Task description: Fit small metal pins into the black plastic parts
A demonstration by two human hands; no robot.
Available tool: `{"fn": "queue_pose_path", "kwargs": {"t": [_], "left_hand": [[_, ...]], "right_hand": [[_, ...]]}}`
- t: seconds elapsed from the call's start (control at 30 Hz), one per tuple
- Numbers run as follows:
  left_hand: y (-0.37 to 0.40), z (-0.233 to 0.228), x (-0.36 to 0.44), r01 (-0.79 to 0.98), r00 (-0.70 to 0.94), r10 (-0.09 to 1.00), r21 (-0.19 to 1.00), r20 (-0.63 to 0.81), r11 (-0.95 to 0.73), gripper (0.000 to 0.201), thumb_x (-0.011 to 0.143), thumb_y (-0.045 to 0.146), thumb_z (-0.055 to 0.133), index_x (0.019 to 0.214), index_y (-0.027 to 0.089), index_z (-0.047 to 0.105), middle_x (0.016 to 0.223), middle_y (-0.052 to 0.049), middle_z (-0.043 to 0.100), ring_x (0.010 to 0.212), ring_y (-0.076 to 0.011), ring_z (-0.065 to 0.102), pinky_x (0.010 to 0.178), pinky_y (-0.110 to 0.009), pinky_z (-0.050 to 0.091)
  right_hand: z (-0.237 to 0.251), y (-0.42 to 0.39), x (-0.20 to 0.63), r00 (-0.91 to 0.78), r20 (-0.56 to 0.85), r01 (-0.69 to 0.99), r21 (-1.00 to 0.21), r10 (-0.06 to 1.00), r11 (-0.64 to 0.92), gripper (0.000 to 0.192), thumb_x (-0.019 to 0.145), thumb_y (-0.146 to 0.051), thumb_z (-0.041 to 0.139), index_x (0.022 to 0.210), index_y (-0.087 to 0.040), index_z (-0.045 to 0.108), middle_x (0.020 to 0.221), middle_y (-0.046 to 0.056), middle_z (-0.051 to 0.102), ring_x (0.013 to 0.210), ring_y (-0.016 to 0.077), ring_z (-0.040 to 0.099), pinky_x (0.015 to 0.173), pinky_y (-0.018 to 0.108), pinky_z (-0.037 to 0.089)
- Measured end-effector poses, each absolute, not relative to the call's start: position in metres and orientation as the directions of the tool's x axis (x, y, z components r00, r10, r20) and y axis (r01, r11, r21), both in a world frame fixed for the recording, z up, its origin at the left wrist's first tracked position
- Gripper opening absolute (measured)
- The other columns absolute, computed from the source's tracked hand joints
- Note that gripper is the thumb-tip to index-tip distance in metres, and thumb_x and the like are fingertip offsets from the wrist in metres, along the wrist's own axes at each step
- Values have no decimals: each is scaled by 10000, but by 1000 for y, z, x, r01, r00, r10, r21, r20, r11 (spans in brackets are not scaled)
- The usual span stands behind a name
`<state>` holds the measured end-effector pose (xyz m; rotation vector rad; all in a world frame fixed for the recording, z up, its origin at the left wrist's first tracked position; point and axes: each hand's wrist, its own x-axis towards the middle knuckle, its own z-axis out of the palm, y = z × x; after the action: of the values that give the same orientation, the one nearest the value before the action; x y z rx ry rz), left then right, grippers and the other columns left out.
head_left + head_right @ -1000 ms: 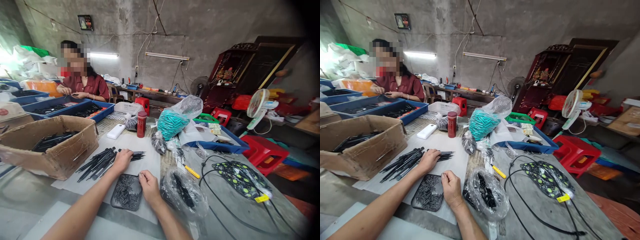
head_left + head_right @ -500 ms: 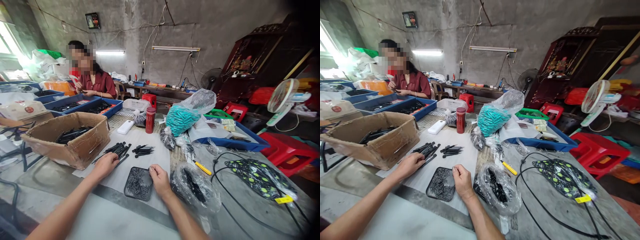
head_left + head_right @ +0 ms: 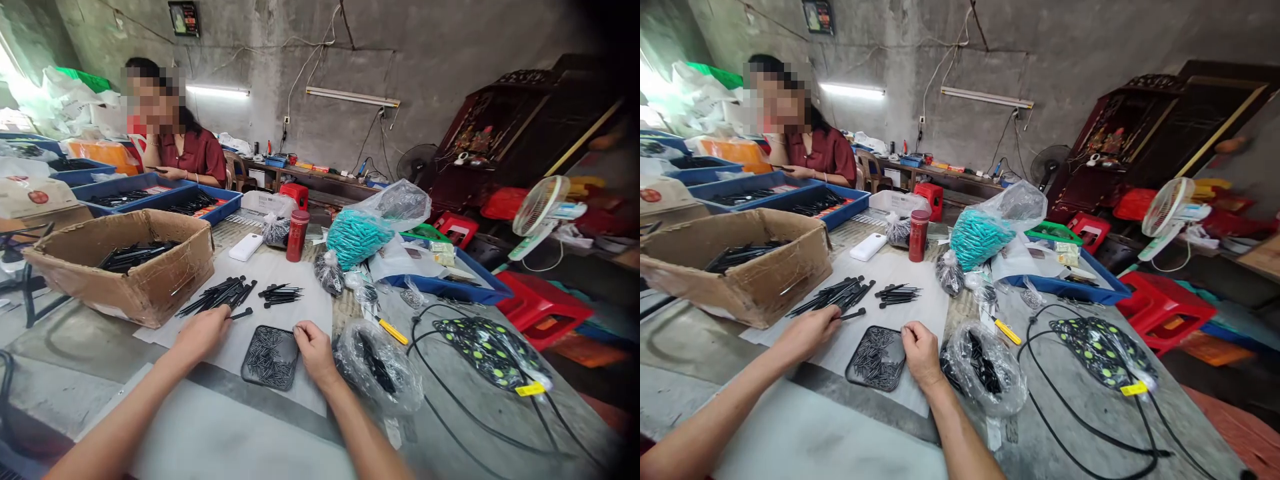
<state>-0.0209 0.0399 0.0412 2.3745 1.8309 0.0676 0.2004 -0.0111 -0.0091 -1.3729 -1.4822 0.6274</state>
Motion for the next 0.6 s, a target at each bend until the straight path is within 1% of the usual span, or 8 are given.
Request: {"fn": "queue_pose_path", "kwargs": {"t": [0.07,0.13,0.23,0.33,0.4,0.47,0.6], "left_hand": [[41,44,-24,944,268,963,206,-24,-258,170,798,283,372,795,206,523,755,-28,613,724,-183,551,594,-254,348],[42,46,-25,925,266,964,279,13,-259,146,777,296,398,756,214,517,700,4,603,678,-159,539,587,-236,336],[43,47,-19,890,251,967,381,49,-250,140,745,314,431,716,209,518,628,32,572,605,-132,512,562,-217,325],[43,46,-11,858,240,968,450,78,-249,163,717,339,458,700,197,538,579,41,544,555,-120,487,537,-209,319],[43,44,-6,836,234,967,488,95,-251,182,705,352,470,714,192,556,570,43,538,538,-115,479,528,-207,320],[42,40,-3,811,233,966,526,114,-257,211,703,370,473,742,188,572,566,44,539,531,-113,479,524,-205,328],[41,29,0,767,228,962,581,152,-273,268,707,401,464,787,185,600,555,39,559,530,-122,505,534,-211,363]], "right_hand": [[-6,-10,200,62,319,504,-828,946,246,167,768,-229,435,685,-163,564,622,3,518,614,132,470,595,236,355],[-4,-10,198,-19,326,597,-754,945,272,151,756,-168,445,709,-159,588,683,25,549,688,145,497,649,245,365],[-3,-9,194,-127,307,753,-589,943,294,163,753,-123,461,752,-170,617,731,40,559,758,159,496,696,262,354],[-3,-8,190,-206,263,864,-403,943,301,153,767,-151,480,803,-194,622,796,47,566,809,176,485,704,286,329],[-3,-8,188,-245,219,904,-301,944,304,140,776,-172,482,810,-199,616,823,51,566,827,187,479,694,299,312],[-1,-9,187,-270,182,924,-226,945,307,139,786,-172,469,806,-192,605,833,55,567,830,192,474,685,308,298],[3,-11,185,-297,136,939,-138,945,315,142,786,-140,442,798,-166,581,835,64,565,817,197,470,676,320,281]]}}
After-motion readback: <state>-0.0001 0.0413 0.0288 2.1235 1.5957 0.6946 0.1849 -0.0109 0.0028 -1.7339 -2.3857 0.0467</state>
